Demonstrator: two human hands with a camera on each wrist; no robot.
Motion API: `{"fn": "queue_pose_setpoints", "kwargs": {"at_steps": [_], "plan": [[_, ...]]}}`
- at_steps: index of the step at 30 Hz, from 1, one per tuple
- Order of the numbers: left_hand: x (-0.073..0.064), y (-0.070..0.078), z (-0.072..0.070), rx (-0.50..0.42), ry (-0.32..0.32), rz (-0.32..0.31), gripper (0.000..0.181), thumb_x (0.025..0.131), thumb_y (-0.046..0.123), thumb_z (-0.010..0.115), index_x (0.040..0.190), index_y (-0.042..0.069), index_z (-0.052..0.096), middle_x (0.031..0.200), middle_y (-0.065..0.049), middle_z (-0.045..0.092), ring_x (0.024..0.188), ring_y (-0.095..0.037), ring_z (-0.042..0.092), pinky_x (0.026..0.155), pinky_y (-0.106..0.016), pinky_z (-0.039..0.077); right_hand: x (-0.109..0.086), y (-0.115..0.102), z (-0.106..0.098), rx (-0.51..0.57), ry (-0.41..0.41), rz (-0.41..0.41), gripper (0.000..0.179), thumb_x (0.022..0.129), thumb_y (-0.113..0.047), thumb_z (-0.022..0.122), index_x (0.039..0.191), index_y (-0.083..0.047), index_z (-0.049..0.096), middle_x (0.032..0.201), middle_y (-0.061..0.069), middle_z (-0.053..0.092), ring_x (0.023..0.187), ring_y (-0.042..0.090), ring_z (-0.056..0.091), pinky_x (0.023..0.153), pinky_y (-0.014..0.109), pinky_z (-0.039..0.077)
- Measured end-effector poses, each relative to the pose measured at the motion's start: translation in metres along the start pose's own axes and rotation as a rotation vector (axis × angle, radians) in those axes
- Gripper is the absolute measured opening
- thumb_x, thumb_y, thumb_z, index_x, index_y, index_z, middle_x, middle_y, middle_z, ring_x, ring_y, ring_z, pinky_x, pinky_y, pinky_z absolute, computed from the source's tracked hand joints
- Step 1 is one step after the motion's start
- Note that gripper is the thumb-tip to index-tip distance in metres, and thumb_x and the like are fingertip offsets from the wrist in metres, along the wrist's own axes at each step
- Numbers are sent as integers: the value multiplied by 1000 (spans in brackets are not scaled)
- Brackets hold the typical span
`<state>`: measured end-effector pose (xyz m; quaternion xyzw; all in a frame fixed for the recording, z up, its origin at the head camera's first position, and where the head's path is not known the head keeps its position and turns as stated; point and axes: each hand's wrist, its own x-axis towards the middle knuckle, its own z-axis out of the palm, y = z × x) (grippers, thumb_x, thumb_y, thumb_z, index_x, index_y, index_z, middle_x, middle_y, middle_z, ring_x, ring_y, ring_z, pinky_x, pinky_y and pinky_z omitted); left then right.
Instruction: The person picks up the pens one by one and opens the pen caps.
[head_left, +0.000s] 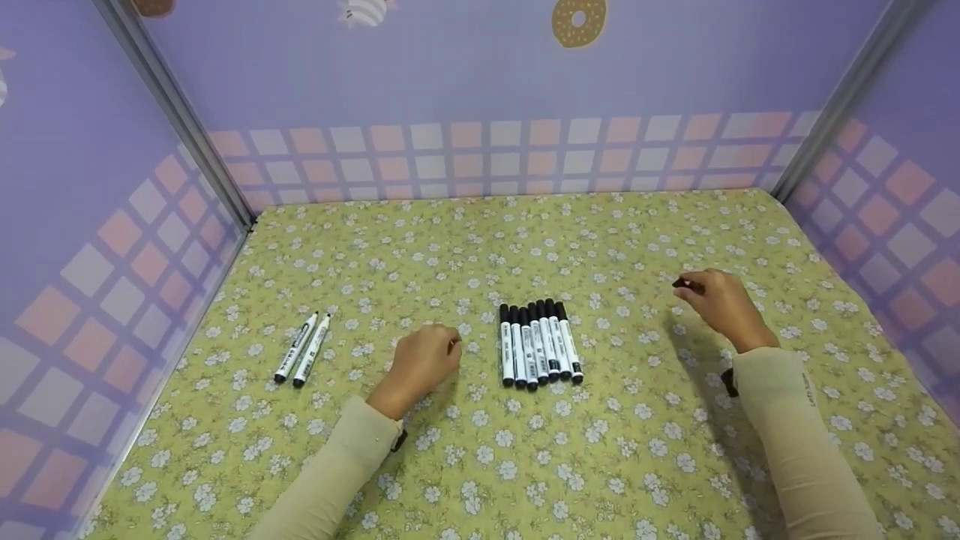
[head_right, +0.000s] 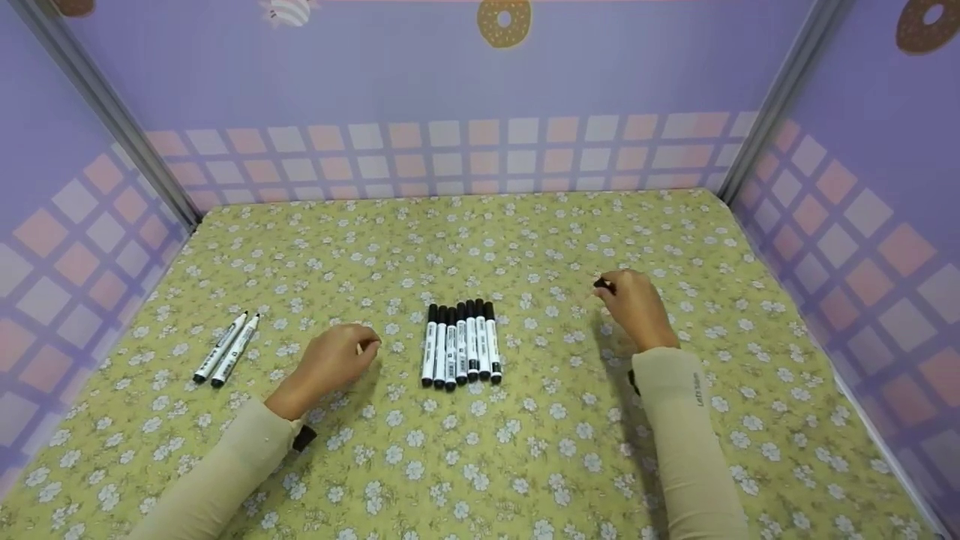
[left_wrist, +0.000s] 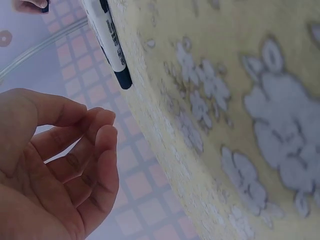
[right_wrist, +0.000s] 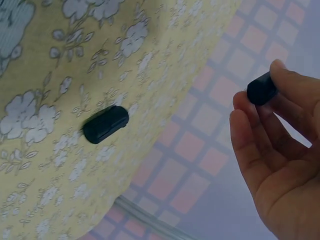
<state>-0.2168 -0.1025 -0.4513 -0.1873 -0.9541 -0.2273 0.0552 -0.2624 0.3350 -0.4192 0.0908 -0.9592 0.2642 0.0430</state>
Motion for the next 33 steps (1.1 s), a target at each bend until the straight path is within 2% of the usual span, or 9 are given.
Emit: {"fn": "queue_pose_setpoints", "kwargs": {"at_steps": [5, 9, 12, 14, 17, 19, 27, 33], "plan": [[-1, 5, 3, -26, -23, -9, 34, 97, 12, 51, 65, 14, 62, 52, 4, 44, 45, -8, 28, 44, -24, 24, -2, 13, -4, 40, -1, 59, 41, 99, -14, 55, 131, 10, 53, 119, 34, 58, 101, 43, 62, 84, 55, 50], [-2, 9, 5, -24, -29, 7, 34, 95, 11, 51, 62, 15, 59, 54, 4, 45, 46, -7, 30, 45, -24, 26, -3, 24, -4, 60, -22, 103, 41, 99, -13, 54, 132, 11, 51, 122, 35, 57, 104, 46, 61, 85, 55, 50], [-3, 12, 7, -25, -34, 11, 33, 94, 10, 52, 62, 15, 58, 56, 4, 46, 48, -7, 31, 46, -24, 27, -4, 32, -5, 63, -36, 125, 41, 98, -10, 54, 133, 12, 50, 122, 37, 56, 102, 45, 62, 78, 51, 53], [-3, 13, 9, -30, -38, 11, 35, 94, 10, 53, 60, 16, 54, 56, 4, 44, 48, -8, 31, 46, -24, 26, -5, 37, -5, 69, -47, 147, 41, 98, -8, 53, 133, 13, 48, 123, 37, 55, 100, 45, 63, 71, 44, 53], [-4, 15, 11, -34, -46, 11, 38, 94, 9, 52, 57, 17, 48, 55, 4, 40, 48, -8, 29, 45, -24, 25, -6, 44, -6, 76, -65, 189, 42, 98, -7, 51, 134, 13, 47, 125, 39, 53, 98, 44, 63, 64, 34, 49], [-4, 17, 12, -38, -50, 10, 39, 93, 9, 51, 56, 18, 45, 55, 5, 38, 47, -8, 28, 45, -23, 25, -8, 48, -7, 70, -77, 216, 42, 99, -8, 50, 134, 14, 47, 125, 39, 51, 96, 43, 62, 63, 32, 48], [-4, 19, 16, -12, -49, 31, 32, 94, 11, 52, 63, 17, 56, 58, 5, 44, 50, -7, 32, 48, -24, 28, -12, 60, -7, 86, -148, 296, 44, 99, -10, 47, 134, 16, 45, 127, 40, 49, 101, 42, 60, 70, 36, 51], [-5, 20, 17, -45, -68, 41, 31, 95, 10, 52, 65, 14, 59, 56, 4, 45, 47, -7, 29, 46, -24, 26, -16, 63, -8, 105, -192, 322, 46, 100, -12, 46, 135, 17, 42, 129, 40, 48, 104, 40, 60, 68, 32, 49]]}}
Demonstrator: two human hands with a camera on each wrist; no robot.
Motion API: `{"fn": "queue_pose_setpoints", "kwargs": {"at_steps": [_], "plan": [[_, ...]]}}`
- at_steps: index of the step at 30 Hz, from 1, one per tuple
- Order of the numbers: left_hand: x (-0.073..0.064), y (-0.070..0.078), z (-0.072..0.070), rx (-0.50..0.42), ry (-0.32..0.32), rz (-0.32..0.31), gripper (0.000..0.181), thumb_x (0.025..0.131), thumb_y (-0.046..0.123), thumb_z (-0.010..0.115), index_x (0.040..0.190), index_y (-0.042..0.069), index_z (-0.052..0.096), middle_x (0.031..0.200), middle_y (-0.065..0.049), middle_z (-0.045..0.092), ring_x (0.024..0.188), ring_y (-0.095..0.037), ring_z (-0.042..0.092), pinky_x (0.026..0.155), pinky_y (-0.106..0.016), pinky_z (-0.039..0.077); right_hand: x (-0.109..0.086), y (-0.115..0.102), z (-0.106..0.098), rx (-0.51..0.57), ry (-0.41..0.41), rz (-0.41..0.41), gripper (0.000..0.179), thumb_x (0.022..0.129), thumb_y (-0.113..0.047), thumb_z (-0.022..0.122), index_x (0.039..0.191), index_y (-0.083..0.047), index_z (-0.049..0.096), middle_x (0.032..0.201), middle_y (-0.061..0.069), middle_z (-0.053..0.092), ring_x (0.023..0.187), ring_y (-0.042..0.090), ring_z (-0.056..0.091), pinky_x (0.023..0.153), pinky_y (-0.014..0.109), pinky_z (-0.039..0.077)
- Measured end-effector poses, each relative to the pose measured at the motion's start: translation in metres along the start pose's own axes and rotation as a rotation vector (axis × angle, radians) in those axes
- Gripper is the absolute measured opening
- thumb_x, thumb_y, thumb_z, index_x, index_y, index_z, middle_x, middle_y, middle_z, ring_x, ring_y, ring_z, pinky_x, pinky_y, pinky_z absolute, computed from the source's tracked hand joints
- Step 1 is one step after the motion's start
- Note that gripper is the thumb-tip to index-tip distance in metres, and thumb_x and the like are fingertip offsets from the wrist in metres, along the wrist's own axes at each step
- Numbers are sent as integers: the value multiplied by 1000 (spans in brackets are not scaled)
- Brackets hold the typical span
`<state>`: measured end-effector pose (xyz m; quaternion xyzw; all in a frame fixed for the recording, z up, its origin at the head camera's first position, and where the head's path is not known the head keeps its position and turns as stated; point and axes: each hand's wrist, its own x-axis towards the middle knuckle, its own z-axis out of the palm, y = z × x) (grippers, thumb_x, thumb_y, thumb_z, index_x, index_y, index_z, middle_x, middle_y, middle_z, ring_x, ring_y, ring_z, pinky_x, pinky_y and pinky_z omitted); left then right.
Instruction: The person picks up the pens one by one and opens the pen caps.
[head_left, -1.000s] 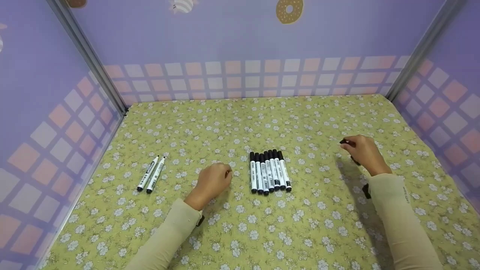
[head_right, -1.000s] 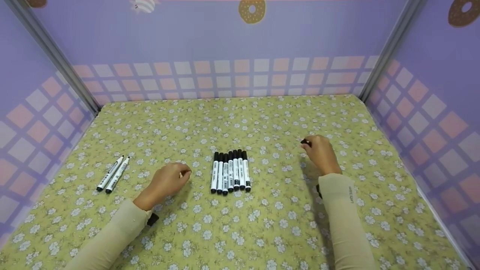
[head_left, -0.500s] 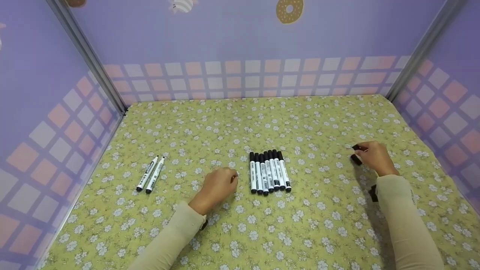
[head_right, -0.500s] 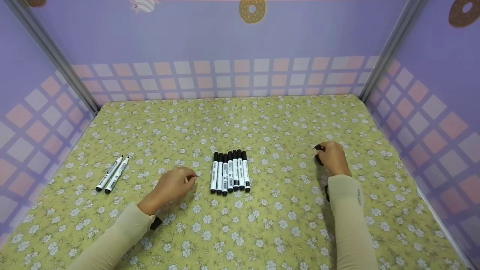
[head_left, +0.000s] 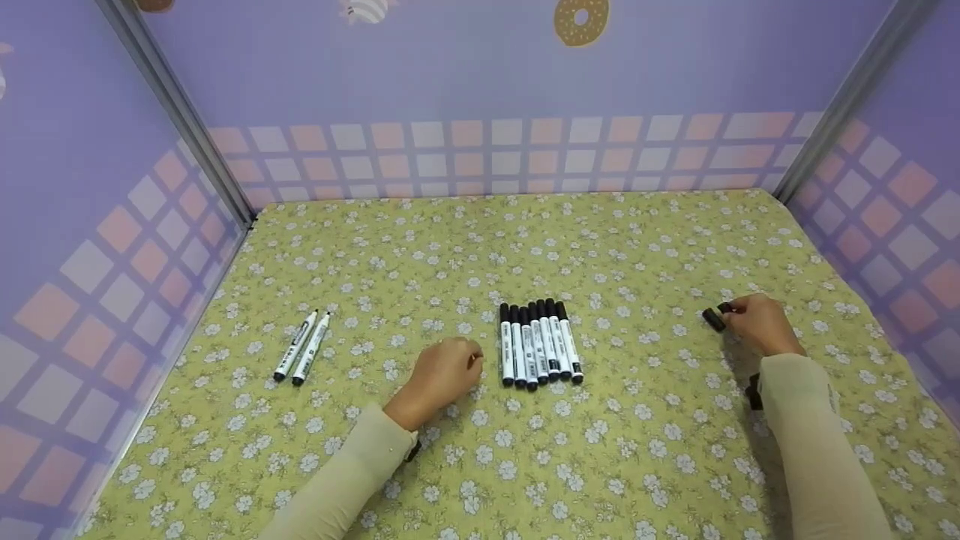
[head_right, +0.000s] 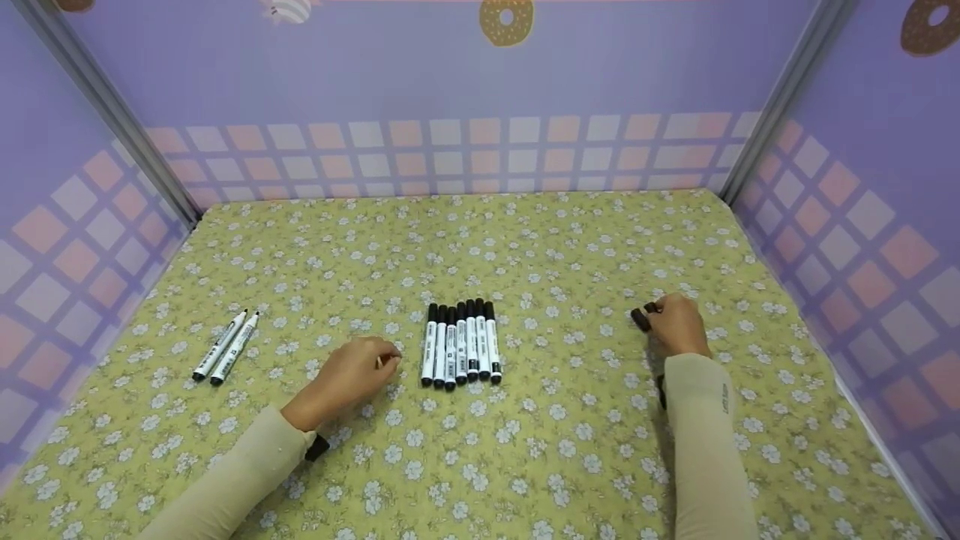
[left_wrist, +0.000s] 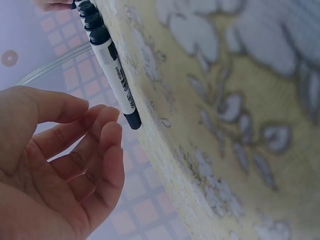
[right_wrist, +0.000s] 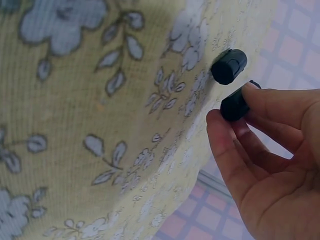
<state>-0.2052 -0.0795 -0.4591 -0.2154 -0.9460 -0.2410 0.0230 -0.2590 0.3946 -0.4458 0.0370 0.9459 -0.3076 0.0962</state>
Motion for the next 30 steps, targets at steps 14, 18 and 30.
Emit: {"fn": "queue_pose_setpoints", "kwargs": {"at_steps": [14, 18, 30], "plan": [[1, 1, -1, -17, -26, -5, 32, 95, 10, 51, 64, 15, 58, 57, 4, 46, 47, -7, 31, 48, -24, 29, 0, 6, 2, -21, -12, -14, 42, 100, -10, 46, 129, 20, 47, 125, 42, 49, 101, 43, 60, 70, 37, 51], [2, 2, -1, -41, -50, -16, 26, 96, 10, 50, 78, 10, 70, 66, 1, 58, 49, -7, 36, 50, -26, 33, 0, 8, 3, -38, -21, -8, 45, 101, -13, 44, 133, 18, 43, 130, 41, 46, 112, 50, 54, 84, 51, 51], [10, 3, 1, -179, -160, -172, 34, 96, 12, 46, 124, 0, 62, 80, -12, 64, 44, -8, 27, 46, -26, 31, -2, 9, 3, -23, -26, -14, 50, 103, -18, 41, 137, 18, 38, 131, 42, 44, 114, 50, 53, 87, 53, 49]]}}
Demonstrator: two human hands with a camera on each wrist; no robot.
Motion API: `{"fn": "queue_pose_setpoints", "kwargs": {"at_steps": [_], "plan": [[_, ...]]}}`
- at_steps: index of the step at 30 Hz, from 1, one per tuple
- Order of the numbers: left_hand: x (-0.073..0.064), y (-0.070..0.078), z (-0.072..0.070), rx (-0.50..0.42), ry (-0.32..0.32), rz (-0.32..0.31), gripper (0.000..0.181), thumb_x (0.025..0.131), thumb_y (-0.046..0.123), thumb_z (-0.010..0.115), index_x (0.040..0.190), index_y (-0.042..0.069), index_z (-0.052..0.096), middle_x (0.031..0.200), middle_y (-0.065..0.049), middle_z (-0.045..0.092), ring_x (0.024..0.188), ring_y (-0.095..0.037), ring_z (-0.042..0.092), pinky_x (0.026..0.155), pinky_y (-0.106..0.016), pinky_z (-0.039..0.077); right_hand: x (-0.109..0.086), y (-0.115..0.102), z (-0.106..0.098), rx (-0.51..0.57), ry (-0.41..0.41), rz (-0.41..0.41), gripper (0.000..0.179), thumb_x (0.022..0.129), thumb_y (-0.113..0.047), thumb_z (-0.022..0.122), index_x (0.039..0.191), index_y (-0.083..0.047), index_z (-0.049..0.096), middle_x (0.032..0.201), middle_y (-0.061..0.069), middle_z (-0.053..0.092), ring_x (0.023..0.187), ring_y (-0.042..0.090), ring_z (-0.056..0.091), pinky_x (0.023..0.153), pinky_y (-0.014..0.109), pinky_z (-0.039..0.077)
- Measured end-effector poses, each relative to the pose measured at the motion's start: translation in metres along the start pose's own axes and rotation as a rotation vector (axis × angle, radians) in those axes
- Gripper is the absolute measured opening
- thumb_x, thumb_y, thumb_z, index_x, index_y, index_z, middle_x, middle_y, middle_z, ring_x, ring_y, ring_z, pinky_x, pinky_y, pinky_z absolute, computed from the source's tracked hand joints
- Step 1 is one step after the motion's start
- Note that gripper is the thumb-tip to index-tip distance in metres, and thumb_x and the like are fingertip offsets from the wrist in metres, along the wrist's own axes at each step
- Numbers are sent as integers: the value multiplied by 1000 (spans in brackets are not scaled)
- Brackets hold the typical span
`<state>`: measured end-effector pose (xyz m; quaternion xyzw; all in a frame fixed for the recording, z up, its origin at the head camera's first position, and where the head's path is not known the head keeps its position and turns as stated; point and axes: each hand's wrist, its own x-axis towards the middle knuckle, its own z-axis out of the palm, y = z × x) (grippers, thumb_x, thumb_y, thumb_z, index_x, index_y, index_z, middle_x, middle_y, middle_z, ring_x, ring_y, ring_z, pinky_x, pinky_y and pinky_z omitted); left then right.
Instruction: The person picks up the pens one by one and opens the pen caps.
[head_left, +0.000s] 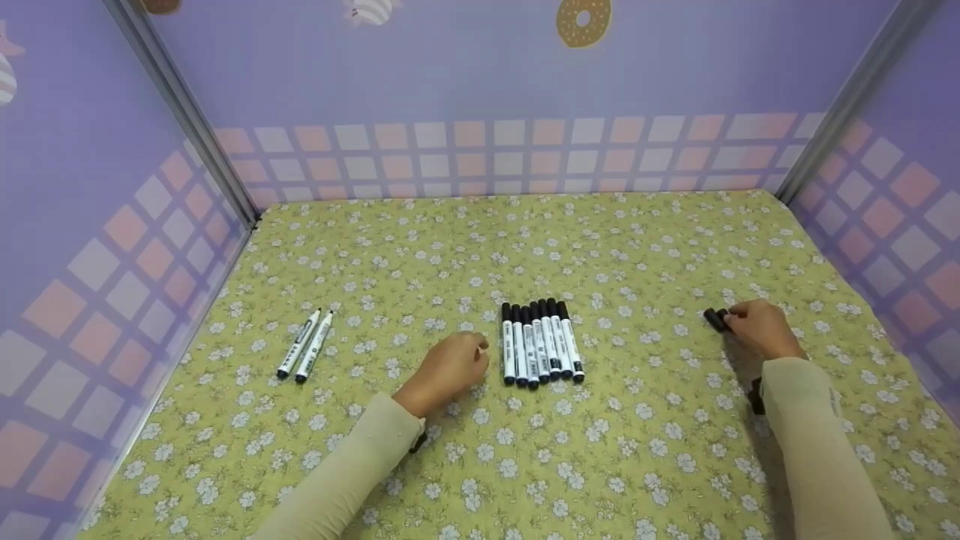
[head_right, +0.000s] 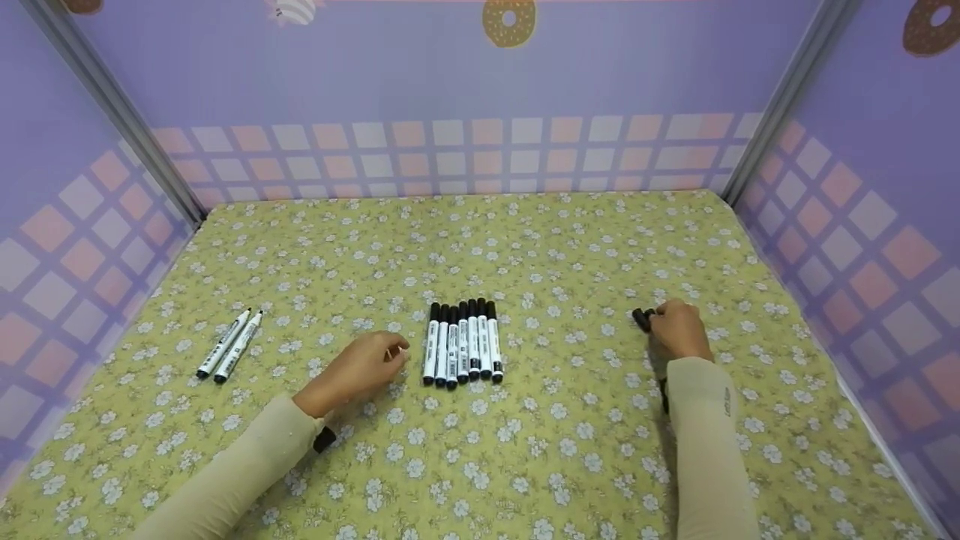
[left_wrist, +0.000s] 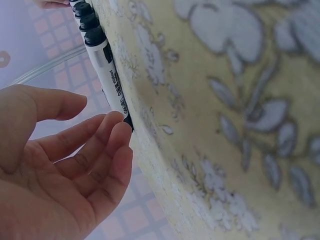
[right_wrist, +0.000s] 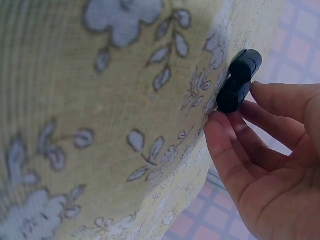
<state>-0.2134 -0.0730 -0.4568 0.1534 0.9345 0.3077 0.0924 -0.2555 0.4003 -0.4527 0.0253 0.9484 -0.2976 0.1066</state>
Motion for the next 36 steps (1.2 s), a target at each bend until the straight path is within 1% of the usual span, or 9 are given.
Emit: {"fn": "queue_pose_setpoints", "kwargs": {"at_steps": [2, 6, 9, 14, 19, 25, 30, 33, 36], "plan": [[3, 0, 1, -8, 2, -10, 35, 96, 13, 47, 125, -1, 61, 77, -5, 60, 44, -8, 29, 45, -26, 31, 0, 0, 0, 8, 2, 8, 51, 103, -20, 40, 138, 17, 37, 131, 41, 45, 110, 47, 55, 82, 47, 51], [8, 0, 3, -32, -24, -39, 38, 97, 17, 45, 129, 1, 57, 53, 3, 43, 40, -8, 27, 43, -26, 31, 1, 0, 1, 31, 32, 14, 51, 103, -21, 39, 138, 15, 38, 130, 39, 47, 97, 35, 60, 70, 34, 50], [11, 0, 3, -53, -39, -56, 41, 97, 19, 44, 132, 2, 54, 46, 6, 35, 37, -8, 26, 42, -25, 31, 1, -2, 3, 47, 58, 9, 50, 104, -22, 38, 139, 13, 40, 131, 38, 48, 91, 31, 61, 67, 33, 48], [19, 2, 3, -66, -54, -65, 42, 98, 21, 45, 136, 3, 50, 48, 7, 39, 38, -8, 29, 44, -26, 35, 0, -6, 5, 24, 124, -30, 49, 103, -24, 37, 137, 11, 44, 133, 37, 47, 93, 36, 62, 73, 40, 49], [25, 4, 5, -78, -60, -74, 45, 99, 26, 47, 139, 4, 47, 50, 6, 42, 38, -8, 34, 52, -28, 43, 2, -15, 8, 24, 171, -62, 48, 103, -23, 39, 136, 11, 47, 131, 36, 50, 84, 32, 61, 66, 36, 46], [33, 4, 6, -85, -73, -108, 49, 99, 31, 49, 141, 5, 44, 51, 5, 42, 38, -9, 35, 49, -28, 41, 3, -27, 12, 25, 194, -137, 44, 103, -19, 42, 132, 12, 50, 125, 36, 54, 98, 41, 62, 76, 46, 52], [41, 5, 7, -35, -68, -106, 50, 98, 32, 53, 139, 3, 47, 50, 6, 40, 38, -8, 32, 44, -26, 36, 4, -35, 13, 19, 178, -161, 42, 103, -18, 43, 132, 12, 50, 118, 33, 59, 80, 32, 61, 63, 34, 49], [45, 6, 7, -16, -75, -123, 54, 97, 34, 54, 140, 3, 46, 60, 1, 51, 38, -8, 33, 48, -27, 40, 6, -38, 13, 8, 155, -157, 43, 103, -19, 43, 134, 10, 50, 117, 32, 60, 74, 24, 58, 59, 29, 46], [46, 6, 7, -29, -94, -158, 60, 97, 37, 54, 145, 4, 39, 100, -10, 65, 43, -9, 37, 62, -30, 47, 7, -41, 14, -8, 156, -177, 42, 103, -19, 43, 133, 10, 51, 116, 32, 60, 73, 21, 58, 62, 30, 46]]}}
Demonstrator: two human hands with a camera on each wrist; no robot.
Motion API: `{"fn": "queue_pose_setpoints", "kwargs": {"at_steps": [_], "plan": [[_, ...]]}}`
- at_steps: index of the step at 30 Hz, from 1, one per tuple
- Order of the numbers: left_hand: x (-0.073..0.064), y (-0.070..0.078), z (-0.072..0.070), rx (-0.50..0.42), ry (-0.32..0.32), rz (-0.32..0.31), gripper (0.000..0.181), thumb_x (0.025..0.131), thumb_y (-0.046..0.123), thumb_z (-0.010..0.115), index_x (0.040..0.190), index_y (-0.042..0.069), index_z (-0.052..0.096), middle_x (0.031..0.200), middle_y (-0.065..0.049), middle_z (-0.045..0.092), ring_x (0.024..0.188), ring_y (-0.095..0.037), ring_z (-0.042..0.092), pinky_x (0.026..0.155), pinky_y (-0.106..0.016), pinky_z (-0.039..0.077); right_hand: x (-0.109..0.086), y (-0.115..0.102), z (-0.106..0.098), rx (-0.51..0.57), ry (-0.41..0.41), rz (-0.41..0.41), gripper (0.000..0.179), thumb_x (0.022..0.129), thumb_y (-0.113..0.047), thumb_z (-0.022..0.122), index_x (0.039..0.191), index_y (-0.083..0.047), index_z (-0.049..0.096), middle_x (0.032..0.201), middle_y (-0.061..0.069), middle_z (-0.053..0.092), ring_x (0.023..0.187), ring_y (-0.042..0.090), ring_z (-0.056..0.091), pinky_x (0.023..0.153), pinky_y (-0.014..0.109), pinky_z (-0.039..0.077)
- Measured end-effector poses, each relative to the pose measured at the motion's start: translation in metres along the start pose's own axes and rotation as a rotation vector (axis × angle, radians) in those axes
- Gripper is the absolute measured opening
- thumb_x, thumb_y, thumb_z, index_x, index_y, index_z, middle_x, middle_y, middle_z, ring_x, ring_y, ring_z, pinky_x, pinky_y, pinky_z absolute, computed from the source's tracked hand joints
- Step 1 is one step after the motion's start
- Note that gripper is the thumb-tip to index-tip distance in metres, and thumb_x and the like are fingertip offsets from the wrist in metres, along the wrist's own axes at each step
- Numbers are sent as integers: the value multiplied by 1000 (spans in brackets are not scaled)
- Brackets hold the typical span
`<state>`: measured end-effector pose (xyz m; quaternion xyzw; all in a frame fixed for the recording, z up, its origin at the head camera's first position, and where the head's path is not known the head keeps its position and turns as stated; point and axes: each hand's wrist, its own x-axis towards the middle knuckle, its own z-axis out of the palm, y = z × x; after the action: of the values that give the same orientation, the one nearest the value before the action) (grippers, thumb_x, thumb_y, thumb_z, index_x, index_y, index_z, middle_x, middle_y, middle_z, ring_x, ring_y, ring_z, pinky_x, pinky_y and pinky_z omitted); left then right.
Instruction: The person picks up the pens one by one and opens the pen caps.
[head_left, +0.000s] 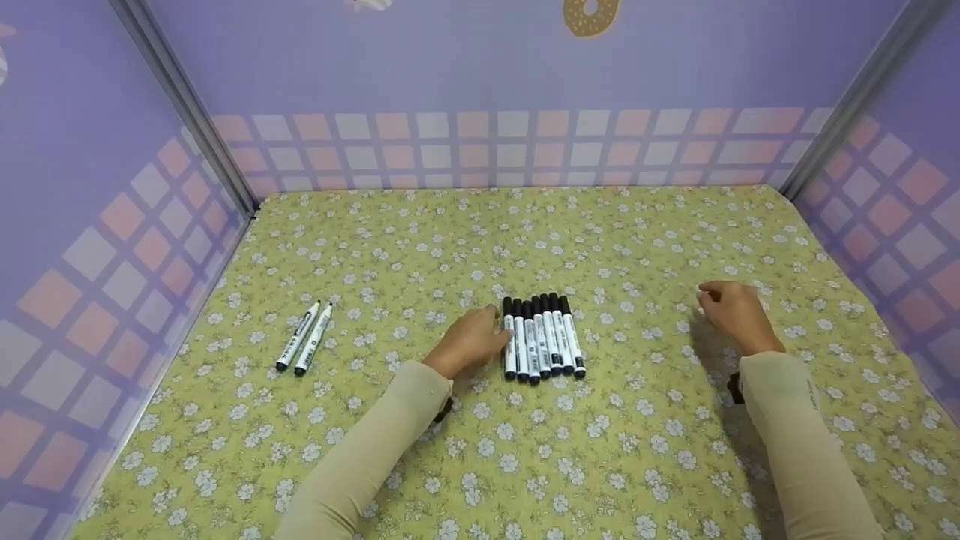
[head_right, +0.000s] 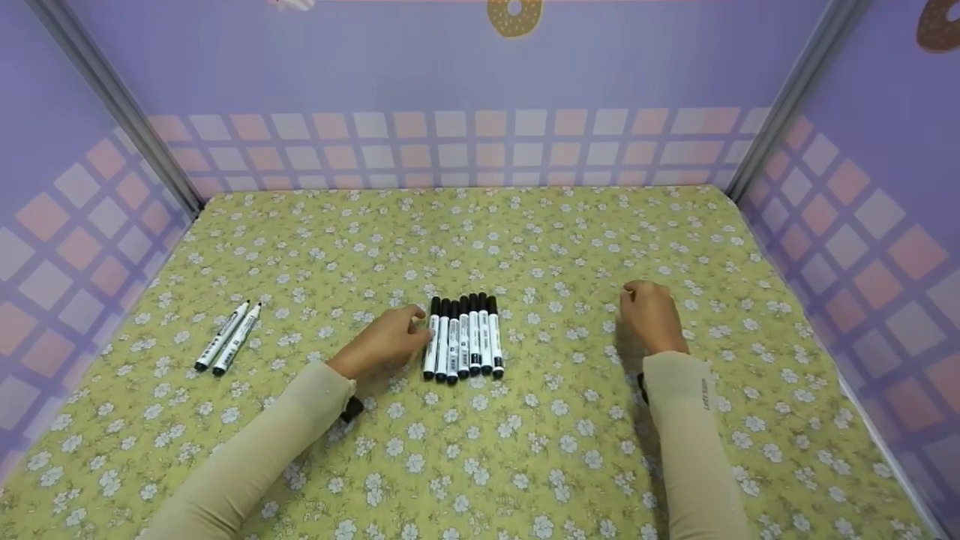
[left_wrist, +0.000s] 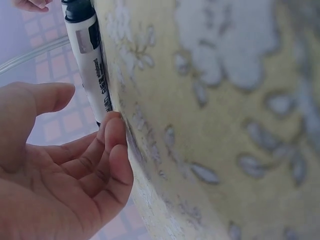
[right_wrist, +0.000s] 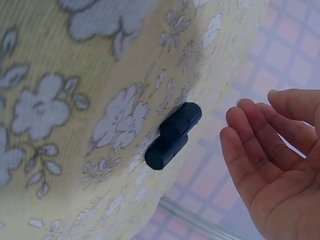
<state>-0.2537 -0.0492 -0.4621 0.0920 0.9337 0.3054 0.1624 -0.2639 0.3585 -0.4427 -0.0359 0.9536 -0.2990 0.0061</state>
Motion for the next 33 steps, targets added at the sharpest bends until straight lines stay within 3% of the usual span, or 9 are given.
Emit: {"fn": "queue_pose_setpoints", "kwargs": {"at_steps": [3, 7, 9, 15, 19, 22, 26, 29, 33], "plan": [[2, 0, 0, -19, -12, -19, 64, 97, 40, 54, 147, 4, 36, 131, -12, 56, 55, -13, 47, 76, -34, 49, 0, -1, 1, -5, 8, -17, 41, 103, -18, 43, 131, 10, 52, 114, 32, 61, 73, 20, 58, 63, 31, 47], [3, -1, 1, -41, -9, -34, 61, 96, 41, 55, 143, 5, 42, 132, -11, 56, 82, -18, 58, 85, -38, 51, 2, -3, 5, -8, 13, -24, 40, 102, -17, 45, 129, 11, 55, 109, 31, 63, 69, 18, 57, 61, 33, 46], [3, 0, 1, -56, -9, -50, 59, 95, 40, 56, 141, 5, 44, 127, -9, 57, 85, -18, 58, 82, -38, 51, 3, -4, 7, -10, 13, -23, 39, 102, -16, 45, 128, 11, 55, 108, 31, 63, 69, 19, 57, 61, 34, 46], [4, 5, 0, -106, -22, -74, 37, 95, 35, 58, 119, 8, 54, 81, -5, 55, 56, -15, 47, 57, -32, 44, 4, -4, 11, -32, 15, -13, 39, 101, -14, 45, 128, 12, 54, 111, 33, 62, 74, 28, 62, 64, 37, 47], [5, 5, 0, -95, 0, -60, 30, 93, 31, 60, 111, 8, 54, 77, -4, 52, 60, -17, 47, 55, -31, 41, 4, -5, 13, -31, 9, -14, 39, 101, -15, 45, 129, 12, 54, 113, 34, 62, 77, 33, 64, 67, 41, 49], [8, 6, 0, -73, 11, -52, 41, 91, 29, 60, 122, 4, 52, 88, -9, 58, 68, -19, 49, 60, -32, 41, 2, -5, 13, -25, -10, -7, 40, 102, -16, 44, 131, 10, 52, 120, 33, 59, 92, 40, 64, 78, 50, 51], [11, 6, -1, -77, 14, -61, 66, 88, 25, 61, 144, -1, 37, 122, -16, 60, 71, -20, 48, 67, -34, 41, 1, -6, 12, -21, -28, 6, 42, 102, -17, 41, 135, 9, 49, 128, 33, 54, 104, 43, 60, 83, 54, 49], [13, 7, -1, -80, 10, -73, 76, 87, 23, 61, 150, -1, 27, 139, -17, 51, 65, -17, 44, 66, -34, 40, 1, -6, 13, -30, -19, 8, 42, 102, -18, 42, 134, 8, 51, 127, 33, 55, 92, 37, 63, 74, 46, 49], [15, 8, -2, -76, -24, -84, 79, 88, 20, 61, 152, -1, 19, 130, -20, 57, 54, -14, 40, 61, -32, 40, 1, -5, 13, -33, -12, 12, 42, 102, -18, 42, 133, 8, 52, 125, 33, 56, 73, 28, 59, 65, 37, 44]]}}
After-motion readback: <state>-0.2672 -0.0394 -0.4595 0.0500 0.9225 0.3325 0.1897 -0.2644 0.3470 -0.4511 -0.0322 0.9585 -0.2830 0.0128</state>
